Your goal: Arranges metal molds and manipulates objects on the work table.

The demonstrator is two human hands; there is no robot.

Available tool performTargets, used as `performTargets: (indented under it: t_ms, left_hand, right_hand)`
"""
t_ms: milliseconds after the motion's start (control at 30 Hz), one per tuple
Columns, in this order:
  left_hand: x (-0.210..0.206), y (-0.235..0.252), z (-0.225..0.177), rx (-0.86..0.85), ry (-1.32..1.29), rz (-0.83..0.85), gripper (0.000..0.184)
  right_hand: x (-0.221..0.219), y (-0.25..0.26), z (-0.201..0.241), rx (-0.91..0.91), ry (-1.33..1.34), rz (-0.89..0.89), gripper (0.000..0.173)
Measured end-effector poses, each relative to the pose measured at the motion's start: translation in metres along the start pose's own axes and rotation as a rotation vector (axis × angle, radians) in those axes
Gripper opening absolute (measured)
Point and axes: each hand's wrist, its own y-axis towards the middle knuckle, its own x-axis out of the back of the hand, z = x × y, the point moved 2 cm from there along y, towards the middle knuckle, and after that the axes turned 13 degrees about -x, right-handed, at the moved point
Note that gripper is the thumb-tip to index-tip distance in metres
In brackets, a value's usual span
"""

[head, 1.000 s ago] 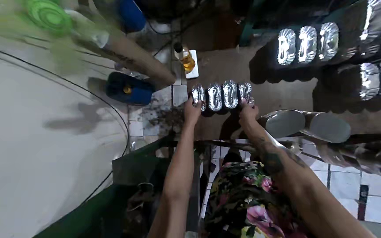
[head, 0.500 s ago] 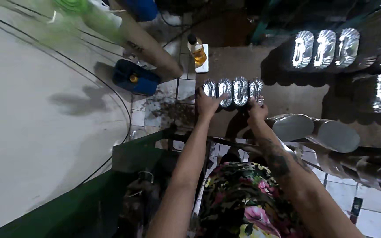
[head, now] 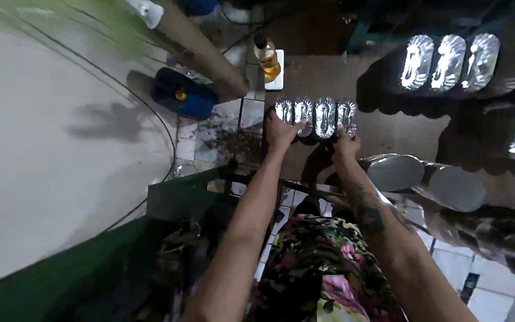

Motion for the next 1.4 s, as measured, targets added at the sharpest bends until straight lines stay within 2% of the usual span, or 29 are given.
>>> performTargets:
  t_ms: [100, 167, 200, 300, 367, 433, 533, 667, 733, 800, 867, 900, 967, 1000, 1067, 1100, 1167, 1233, 1333, 1400]
  left_hand:
    - [0.008, 0.0, 0.004, 0.033, -0.049, 0.035, 0.13]
    - [0.017, -0.004, 0.006, 0.049, -0.097, 0.037, 0.134]
    - [0.02, -0.004, 0.003, 0.046, -0.124, 0.028, 0.134]
    - [0.015, -0.003, -0.003, 0.052, -0.149, 0.017, 0.133]
    - [0.014, -0.002, -0.003, 0.053, -0.146, 0.012, 0.129]
    - [0.017, -0.001, -0.002, 0.048, -0.171, 0.002, 0.124]
    - [0.014, -0.004, 0.003, 0.046, -0.146, -0.003, 0.122]
    - [0.005, -0.004, 0.001, 0.069, -0.11, 0.017, 0.125]
    - [0.008, -0.008, 0.003, 0.074, -0.115, 0.017, 0.128]
    - [0.019, -0.014, -0.003, 0.045, -0.138, -0.02, 0.131]
    - [0.037, -0.036, -0.042, -0.083, -0.111, -0.066, 0.124]
    - [0.043, -0.057, -0.073, -0.21, -0.095, -0.042, 0.108]
    - [0.033, -0.115, -0.14, -0.518, -0.089, 0.167, 0.065]
    - [0.016, -0.149, -0.17, -0.667, -0.061, 0.323, 0.048]
    - [-0.029, -0.21, -0.211, -0.905, 0.124, 0.571, 0.027]
    - [-0.051, -0.23, -0.222, -0.955, 0.214, 0.638, 0.026]
    - [-0.076, -0.242, -0.23, -0.905, 0.296, 0.798, 0.041]
    - [-0.074, -0.231, -0.225, -0.926, 0.264, 0.827, 0.033]
    - [-0.084, -0.187, -0.21, -0.946, 0.015, 0.904, 0.02]
    - [-0.098, -0.163, -0.205, -0.961, -0.092, 0.959, 0.024]
  right_hand:
    - [0.009, -0.014, 0.009, -0.074, -0.037, 0.013, 0.073]
    - [0.032, -0.044, 0.013, -0.093, -0.06, 0.122, 0.077]
    - [0.048, -0.064, 0.017, -0.065, -0.084, 0.2, 0.074]
    - [0.109, -0.117, 0.017, 0.108, -0.279, 0.414, 0.046]
    - [0.147, -0.139, 0.019, 0.185, -0.442, 0.541, 0.039]
    - [0.179, -0.155, 0.024, 0.226, -0.549, 0.596, 0.034]
    - [0.214, -0.168, 0.016, 0.237, -0.561, 0.584, 0.032]
    - [0.234, -0.169, 0.013, 0.25, -0.572, 0.543, 0.03]
    - [0.244, -0.166, 0.022, 0.357, -0.695, 0.508, 0.031]
    - [0.259, -0.158, 0.047, 0.596, -0.969, 0.339, 0.036]
    - [0.274, -0.146, 0.081, 0.76, -1.286, 0.056, 0.044]
    - [0.281, -0.135, 0.094, 0.788, -1.414, -0.057, 0.048]
    - [0.291, -0.102, 0.109, 0.772, -1.621, -0.186, 0.057]
    - [0.294, -0.085, 0.11, 0.728, -1.705, -0.207, 0.061]
    - [0.3, -0.059, 0.111, 0.628, -1.792, -0.143, 0.066]
    - [0.303, -0.051, 0.116, 0.614, -1.793, -0.077, 0.06]
    - [0.308, -0.049, 0.132, 0.562, -1.73, 0.07, 0.049]
    - [0.316, -0.044, 0.149, 0.493, -1.66, 0.178, 0.037]
    - [0.328, -0.026, 0.165, 0.43, -1.585, 0.239, 0.036]
    - [0.336, -0.013, 0.171, 0.457, -1.53, 0.277, 0.049]
